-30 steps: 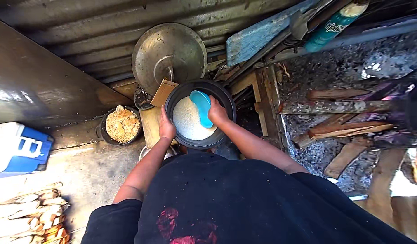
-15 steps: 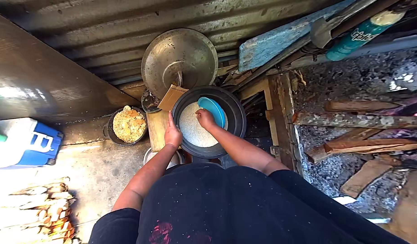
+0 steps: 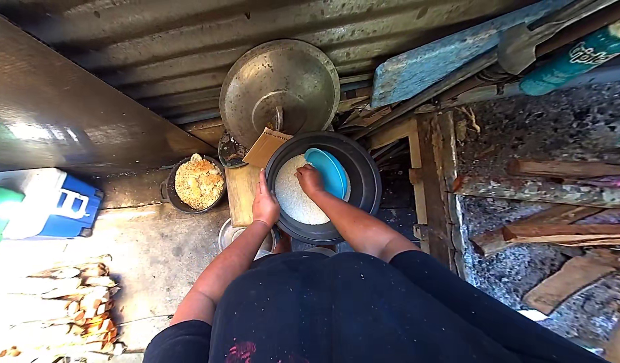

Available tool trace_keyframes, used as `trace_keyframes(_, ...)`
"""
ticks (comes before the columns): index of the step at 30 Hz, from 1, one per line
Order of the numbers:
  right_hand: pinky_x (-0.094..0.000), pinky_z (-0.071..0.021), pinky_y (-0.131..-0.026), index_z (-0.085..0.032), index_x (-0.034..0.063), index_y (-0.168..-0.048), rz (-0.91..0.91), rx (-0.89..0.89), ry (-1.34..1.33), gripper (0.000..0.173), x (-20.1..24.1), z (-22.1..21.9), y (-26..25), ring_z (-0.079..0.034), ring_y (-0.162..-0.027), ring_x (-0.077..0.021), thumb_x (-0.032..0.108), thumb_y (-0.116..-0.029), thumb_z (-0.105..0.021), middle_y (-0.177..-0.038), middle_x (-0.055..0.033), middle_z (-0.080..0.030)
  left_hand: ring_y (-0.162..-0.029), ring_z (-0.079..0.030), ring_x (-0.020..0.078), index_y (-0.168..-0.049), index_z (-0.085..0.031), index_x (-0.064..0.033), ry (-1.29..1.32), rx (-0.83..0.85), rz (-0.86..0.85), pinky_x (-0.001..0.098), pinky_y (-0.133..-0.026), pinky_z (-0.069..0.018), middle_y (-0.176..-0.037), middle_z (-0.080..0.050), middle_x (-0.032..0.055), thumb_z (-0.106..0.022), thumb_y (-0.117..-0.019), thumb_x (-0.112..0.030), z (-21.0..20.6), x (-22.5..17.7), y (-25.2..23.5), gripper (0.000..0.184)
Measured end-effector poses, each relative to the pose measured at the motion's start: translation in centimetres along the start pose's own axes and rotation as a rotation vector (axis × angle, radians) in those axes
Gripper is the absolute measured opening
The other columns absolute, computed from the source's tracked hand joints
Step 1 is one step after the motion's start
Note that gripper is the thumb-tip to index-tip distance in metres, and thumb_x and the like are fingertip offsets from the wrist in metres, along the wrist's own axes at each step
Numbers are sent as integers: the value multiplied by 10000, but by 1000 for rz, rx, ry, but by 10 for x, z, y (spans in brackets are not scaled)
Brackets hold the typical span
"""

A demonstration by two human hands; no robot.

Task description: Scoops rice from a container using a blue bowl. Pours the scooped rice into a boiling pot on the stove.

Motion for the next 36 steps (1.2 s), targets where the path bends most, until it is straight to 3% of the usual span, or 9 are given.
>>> trace_keyframes(4, -567, -482, -1058, -732, 7, -1188, -49, 42, -83, 283, -2, 7, -3, -636, -1212, -380, 151, -1062, -523, -1255, -212, -678, -1181, -655, 363, -1656, 6, -223, -24, 16, 6, 550, -957, -557, -1570, -402, 193, -481, -1047, -123, 1, -1, -1, 787)
trace_keyframes(6, -528, -520, -1020, -706, -26, -1203, -172, 73, -336, 296, -1, 16, 3, -679, -1120, -341, 157, -1065, -519, -1208, -220, -696, -1226, -631, 368, -1657, 7, -220, -17, 25, -1, 561, -985, -542, -1587, -382, 199, -473, -1046, -118, 2, -1, 0, 783)
trace_keyframes(8, -402, -581, -841, -661, -40, -1215, -321, 84, -720, 279, 4, 25, 20, -691, -885, -228, 161, -1074, -528, -1071, -180, -696, -1221, -632, 372, -1657, 3, -223, -12, 23, -4, 568, -973, -546, -1583, -384, 198, -471, -1038, -109, 1, -1, 1, 788)
trace_keyframes(10, -330, -590, -719, -651, -31, -1182, -394, 93, -1063, 238, 12, 39, 40, -667, -746, -161, 145, -1075, -531, -952, -116, -679, -1207, -639, 380, -1657, 0, -227, 0, 14, -5, 577, -963, -548, -1573, -400, 200, -476, -1037, -107, 1, -2, 1, 790)
trace_keyframes(14, -341, -602, -709, -661, -17, -1070, -405, 125, -1387, 264, 26, 77, 83, -682, -708, -171, 144, -1087, -453, -859, -86, -697, -1218, -636, 377, -1657, 8, -239, 10, 17, -8, 583, -963, -546, -1583, -396, 186, -474, -1030, -108, -1, 0, -1, 802)
trace_keyframes(24, -349, -612, -694, -687, -27, -1059, -271, 115, -1395, 318, 52, 137, 152, -694, -712, -192, 144, -1072, -420, -865, -108, -709, -1161, -669, 383, -1658, 13, -244, 19, -8, -20, 595, -924, -560, -1595, -390, 183, -468, -1022, -98, -2, 0, 2, 811)
trace_keyframes(27, -339, -607, -694, -694, -25, -1058, -248, 116, -1389, 291, 53, 142, 159, -689, -715, -182, 112, -1054, -437, -865, -103, -707, -1123, -683, 389, -1658, 15, -232, 1, -3, -11, 592, -910, -565, -1585, -399, 193, -460, -1024, -99, 0, -1, 3, 803)
trace_keyframes(36, -338, -605, -670, -680, -55, -1057, -267, 115, -1406, 248, 52, 138, 156, -685, -698, -184, 10, -1013, -444, -897, -128, -717, -1189, -649, 401, -1659, 4, -228, 11, 1, -6, 601, -950, -546, -1582, -397, 204, -476, -1021, -97, 1, -2, 3, 809)
Point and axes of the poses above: each hand's wrist, its own y-axis away from the middle knuckle, its own z-axis out of the back of the hand, x = y × z, the point moved 2 cm from there along -y, towards the middle knuckle
